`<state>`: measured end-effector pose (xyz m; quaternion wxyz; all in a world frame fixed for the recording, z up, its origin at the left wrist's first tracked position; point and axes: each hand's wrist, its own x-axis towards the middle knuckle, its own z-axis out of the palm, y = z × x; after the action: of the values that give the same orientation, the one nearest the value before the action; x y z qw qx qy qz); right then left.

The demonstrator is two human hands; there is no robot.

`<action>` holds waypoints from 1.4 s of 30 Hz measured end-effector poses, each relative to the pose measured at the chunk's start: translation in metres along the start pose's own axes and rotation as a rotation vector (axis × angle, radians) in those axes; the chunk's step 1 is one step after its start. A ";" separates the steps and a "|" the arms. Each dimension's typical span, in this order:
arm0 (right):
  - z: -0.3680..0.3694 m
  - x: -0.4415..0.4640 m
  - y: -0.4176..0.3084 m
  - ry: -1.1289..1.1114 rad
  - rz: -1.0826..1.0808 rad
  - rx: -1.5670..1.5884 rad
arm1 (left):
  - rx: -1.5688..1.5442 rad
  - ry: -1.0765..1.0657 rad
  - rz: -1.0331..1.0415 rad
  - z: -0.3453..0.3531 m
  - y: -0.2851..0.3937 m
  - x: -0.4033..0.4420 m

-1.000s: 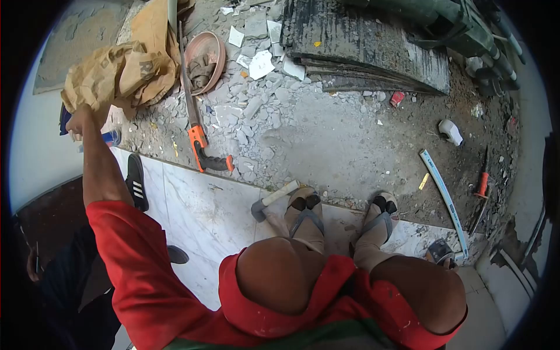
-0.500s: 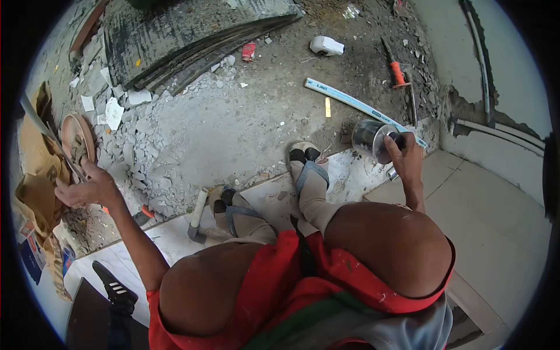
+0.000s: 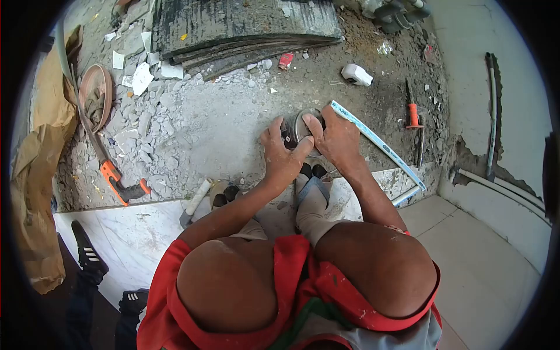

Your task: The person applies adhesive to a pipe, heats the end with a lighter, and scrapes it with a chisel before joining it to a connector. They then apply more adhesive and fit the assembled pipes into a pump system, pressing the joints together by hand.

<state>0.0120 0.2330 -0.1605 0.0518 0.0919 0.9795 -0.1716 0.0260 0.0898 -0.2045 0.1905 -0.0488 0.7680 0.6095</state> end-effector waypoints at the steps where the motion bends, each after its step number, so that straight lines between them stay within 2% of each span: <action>1: 0.003 0.005 0.000 0.003 -0.043 -0.008 | -0.003 -0.014 -0.027 -0.004 0.000 0.001; 3: 0.002 0.011 0.003 0.044 -0.166 0.006 | -0.012 -0.047 -0.070 -0.013 0.002 0.007; 7: -0.009 0.022 -0.001 0.077 -0.331 -0.026 | -0.009 -0.069 -0.013 -0.029 0.006 0.021; 10: -0.019 0.026 0.005 0.031 -0.658 -0.075 | -0.363 -0.338 -0.177 -0.044 0.006 0.043; 13: -0.037 0.025 0.000 -0.106 -1.046 -0.047 | -0.373 -0.768 -0.327 -0.065 0.007 0.062; 17: -0.054 0.016 -0.005 -0.172 -1.289 -0.195 | -0.158 -0.993 -0.232 -0.072 0.019 0.075; 18: -0.053 0.018 0.001 -0.189 -1.325 -0.220 | -0.156 -0.986 -0.200 -0.071 0.015 0.078; 21: -0.050 0.020 0.004 -0.104 -0.795 -0.188 | -0.257 -0.634 -0.207 -0.060 0.016 0.076; 22: -0.045 0.024 0.006 -0.130 -0.619 -0.158 | -0.188 -0.507 -0.177 -0.056 0.016 0.075; 25: -0.031 0.037 -0.009 -0.282 -0.206 -0.202 | 0.038 -0.361 -0.059 -0.049 0.021 0.082; 28: -0.028 0.039 -0.002 -0.316 -0.429 -0.151 | 0.076 -0.512 0.067 -0.065 0.020 0.100; 31: -0.035 0.037 0.001 -0.276 -0.889 -0.296 | 0.043 -0.759 0.049 -0.069 0.014 0.122; 32: -0.037 0.043 0.004 -0.253 -1.043 -0.285 | 0.071 -0.761 0.080 -0.073 0.018 0.122; 35: -0.040 0.052 0.003 -0.294 -1.031 -0.322 | 0.061 -0.784 -0.053 -0.072 0.013 0.132; 36: -0.042 0.047 -0.003 -0.173 -0.902 -0.184 | 0.032 -0.638 0.041 -0.068 0.007 0.129; 39: -0.038 0.053 -0.020 -0.366 -0.190 -0.283 | 0.116 -0.455 0.025 -0.064 -0.001 0.127; 40: -0.033 0.055 -0.018 -0.335 -0.255 -0.247 | 0.181 -0.418 0.053 -0.065 0.003 0.124; 42: -0.017 0.056 -0.009 -0.271 -0.377 -0.177 | 0.105 -0.486 0.042 -0.069 -0.001 0.128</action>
<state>-0.0459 0.2394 -0.1492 0.1577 -0.1212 0.9747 -0.1024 -0.1077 0.0438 -0.2376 0.3591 0.1254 0.7309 0.5666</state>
